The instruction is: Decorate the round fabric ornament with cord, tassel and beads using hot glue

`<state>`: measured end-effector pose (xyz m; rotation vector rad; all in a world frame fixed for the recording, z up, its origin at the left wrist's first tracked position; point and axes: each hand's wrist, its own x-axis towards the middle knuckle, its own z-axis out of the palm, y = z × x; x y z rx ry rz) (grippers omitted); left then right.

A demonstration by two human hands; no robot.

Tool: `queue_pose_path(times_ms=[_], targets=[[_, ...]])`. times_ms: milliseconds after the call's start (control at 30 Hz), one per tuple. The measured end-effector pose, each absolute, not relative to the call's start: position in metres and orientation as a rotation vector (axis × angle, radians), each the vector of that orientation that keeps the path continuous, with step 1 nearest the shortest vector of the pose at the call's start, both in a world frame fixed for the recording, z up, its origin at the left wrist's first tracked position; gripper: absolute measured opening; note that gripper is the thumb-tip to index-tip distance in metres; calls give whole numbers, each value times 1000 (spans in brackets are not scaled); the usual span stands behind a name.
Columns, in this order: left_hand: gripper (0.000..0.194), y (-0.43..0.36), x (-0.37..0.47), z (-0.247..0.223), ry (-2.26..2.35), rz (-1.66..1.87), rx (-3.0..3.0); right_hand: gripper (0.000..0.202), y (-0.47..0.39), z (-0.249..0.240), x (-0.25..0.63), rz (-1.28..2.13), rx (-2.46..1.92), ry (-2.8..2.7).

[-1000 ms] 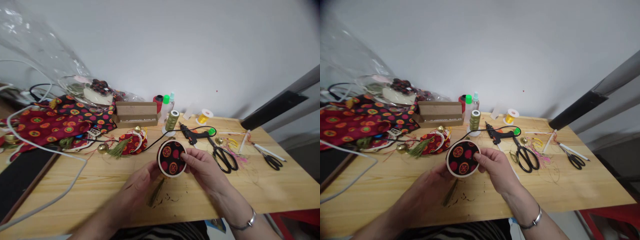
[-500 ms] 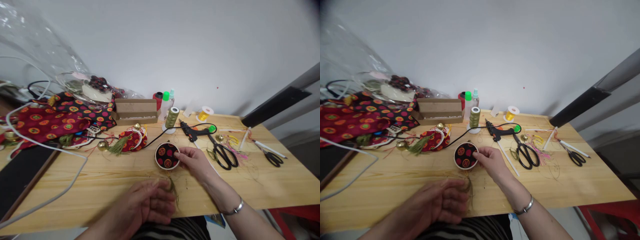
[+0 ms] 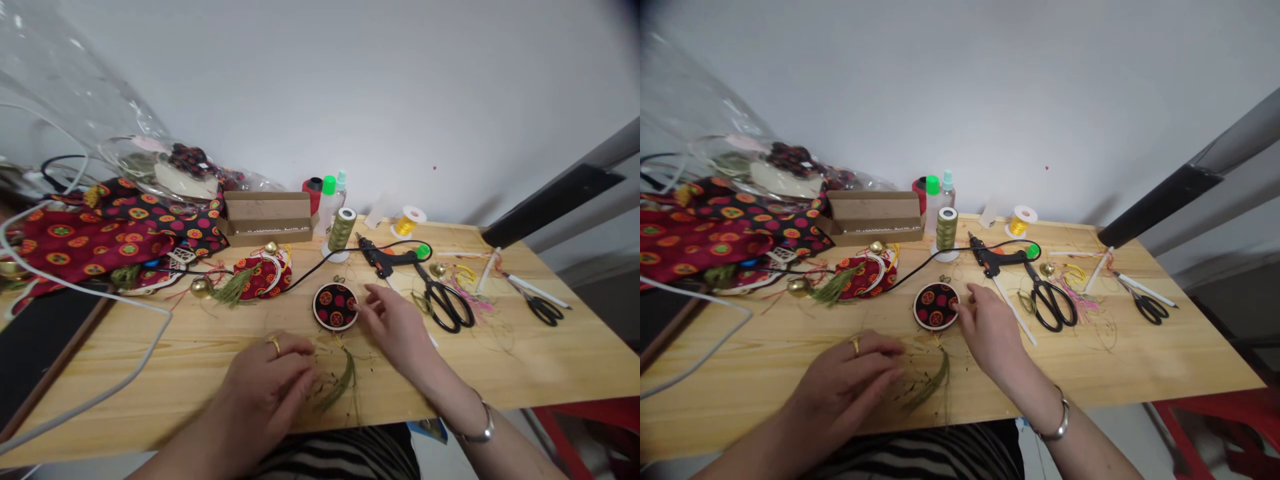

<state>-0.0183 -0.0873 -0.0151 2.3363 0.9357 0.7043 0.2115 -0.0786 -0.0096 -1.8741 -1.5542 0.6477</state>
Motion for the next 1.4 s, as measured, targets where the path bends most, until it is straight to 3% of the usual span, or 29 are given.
queue_pose_path(times_ms=[233,400,800,1100,1300,1400], targets=[[28,-75,-1,-31,826,837,2682,8,-128,-2,192,396,-2043,-2102],[39,-70,8,-35,844,772,2798,6,-132,-3,176,181,-2169,-2317],[29,-68,8,-38,977,727,2886,19,-135,1,170,774,-2065,-2063],[26,-70,9,-41,1012,770,2835,19,-137,-2,167,892,-1975,-2123],[27,-69,9,-41,990,725,2853,16,-137,8,175,1063,-1693,-2200],[25,-69,9,-42,1019,781,2886,23,-131,9,185,958,-1726,-2148]])
